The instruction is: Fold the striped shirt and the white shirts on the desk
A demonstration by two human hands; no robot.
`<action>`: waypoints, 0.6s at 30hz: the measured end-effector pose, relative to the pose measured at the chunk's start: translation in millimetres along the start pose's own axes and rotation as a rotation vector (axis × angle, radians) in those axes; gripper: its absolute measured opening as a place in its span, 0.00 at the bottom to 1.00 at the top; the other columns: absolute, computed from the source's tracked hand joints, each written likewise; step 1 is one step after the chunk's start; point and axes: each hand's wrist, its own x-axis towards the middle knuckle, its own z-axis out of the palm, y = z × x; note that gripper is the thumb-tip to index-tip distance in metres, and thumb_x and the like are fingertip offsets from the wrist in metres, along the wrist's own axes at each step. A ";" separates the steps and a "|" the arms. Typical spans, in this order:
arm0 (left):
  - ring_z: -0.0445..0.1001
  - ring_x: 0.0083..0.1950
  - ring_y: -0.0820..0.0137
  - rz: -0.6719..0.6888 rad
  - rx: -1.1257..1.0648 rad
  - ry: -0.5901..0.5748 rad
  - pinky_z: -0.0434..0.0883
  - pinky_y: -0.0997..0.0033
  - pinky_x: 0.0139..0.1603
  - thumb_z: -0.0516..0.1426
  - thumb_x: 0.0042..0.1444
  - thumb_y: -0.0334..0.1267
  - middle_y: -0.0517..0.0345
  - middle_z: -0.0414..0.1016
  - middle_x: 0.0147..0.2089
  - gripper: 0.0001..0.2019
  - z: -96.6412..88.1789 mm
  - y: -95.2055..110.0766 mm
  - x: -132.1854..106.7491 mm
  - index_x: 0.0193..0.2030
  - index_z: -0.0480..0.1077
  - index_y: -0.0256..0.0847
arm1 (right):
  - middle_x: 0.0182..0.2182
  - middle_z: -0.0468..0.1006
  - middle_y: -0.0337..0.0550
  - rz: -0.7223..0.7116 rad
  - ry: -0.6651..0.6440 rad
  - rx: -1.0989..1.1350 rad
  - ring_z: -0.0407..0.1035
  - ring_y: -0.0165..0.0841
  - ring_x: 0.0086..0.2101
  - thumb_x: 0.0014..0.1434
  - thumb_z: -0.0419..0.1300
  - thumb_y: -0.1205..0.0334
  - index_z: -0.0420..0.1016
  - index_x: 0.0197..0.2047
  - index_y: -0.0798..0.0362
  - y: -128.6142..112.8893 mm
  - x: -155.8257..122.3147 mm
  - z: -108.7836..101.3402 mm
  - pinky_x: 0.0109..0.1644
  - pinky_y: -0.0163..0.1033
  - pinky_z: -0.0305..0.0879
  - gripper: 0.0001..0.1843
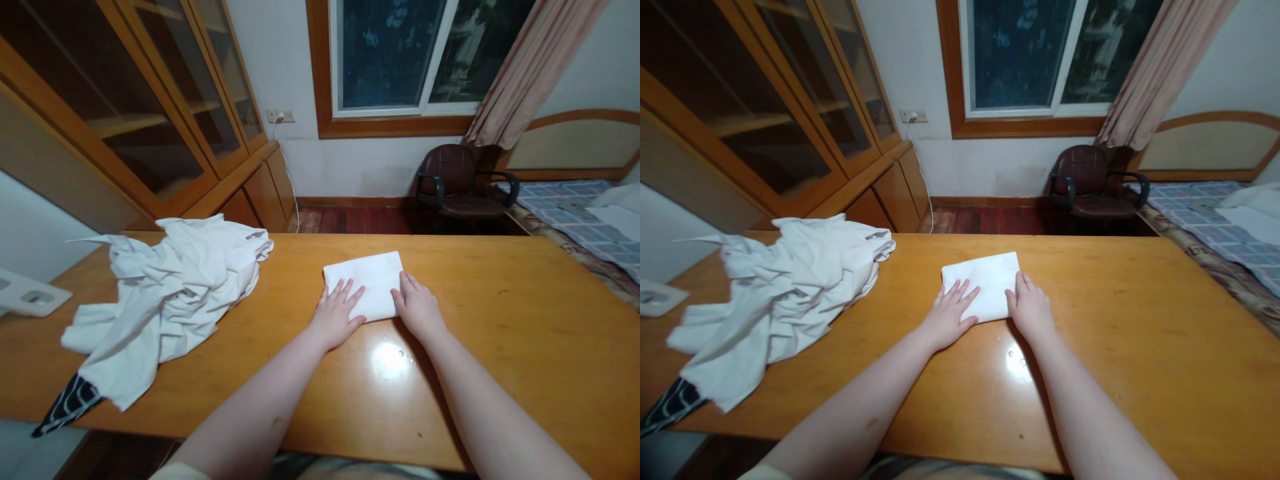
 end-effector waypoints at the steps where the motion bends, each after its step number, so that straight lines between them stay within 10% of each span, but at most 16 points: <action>1: 0.38 0.73 0.57 -0.003 0.004 -0.002 0.39 0.45 0.68 0.49 0.60 0.55 0.54 0.40 0.73 0.33 1.2 -0.4 0.2 0.70 0.44 0.54 | 0.64 0.56 0.61 0.023 0.029 -0.027 0.58 0.51 0.58 0.64 0.45 0.52 0.56 0.66 0.64 -2.3 -2.4 -1.3 0.59 0.54 0.55 0.33; 8: 0.36 0.73 0.59 0.009 0.008 0.006 0.38 0.44 0.68 0.48 0.60 0.56 0.54 0.39 0.73 0.32 6.2 -1.3 1.6 0.70 0.45 0.54 | 0.68 0.47 0.46 -0.470 0.080 -0.098 0.40 0.41 0.66 0.66 0.45 0.52 0.60 0.65 0.50 -35.1 2.6 -10.8 0.67 0.53 0.33 0.27; 18: 0.33 0.73 0.56 -0.011 -0.014 -0.043 0.38 0.35 0.66 0.47 0.61 0.56 0.56 0.35 0.74 0.32 2.8 -1.9 1.1 0.70 0.41 0.58 | 0.68 0.45 0.49 -0.301 -0.111 -0.049 0.38 0.43 0.66 0.64 0.43 0.42 0.48 0.69 0.47 -19.7 51.4 14.4 0.65 0.58 0.40 0.35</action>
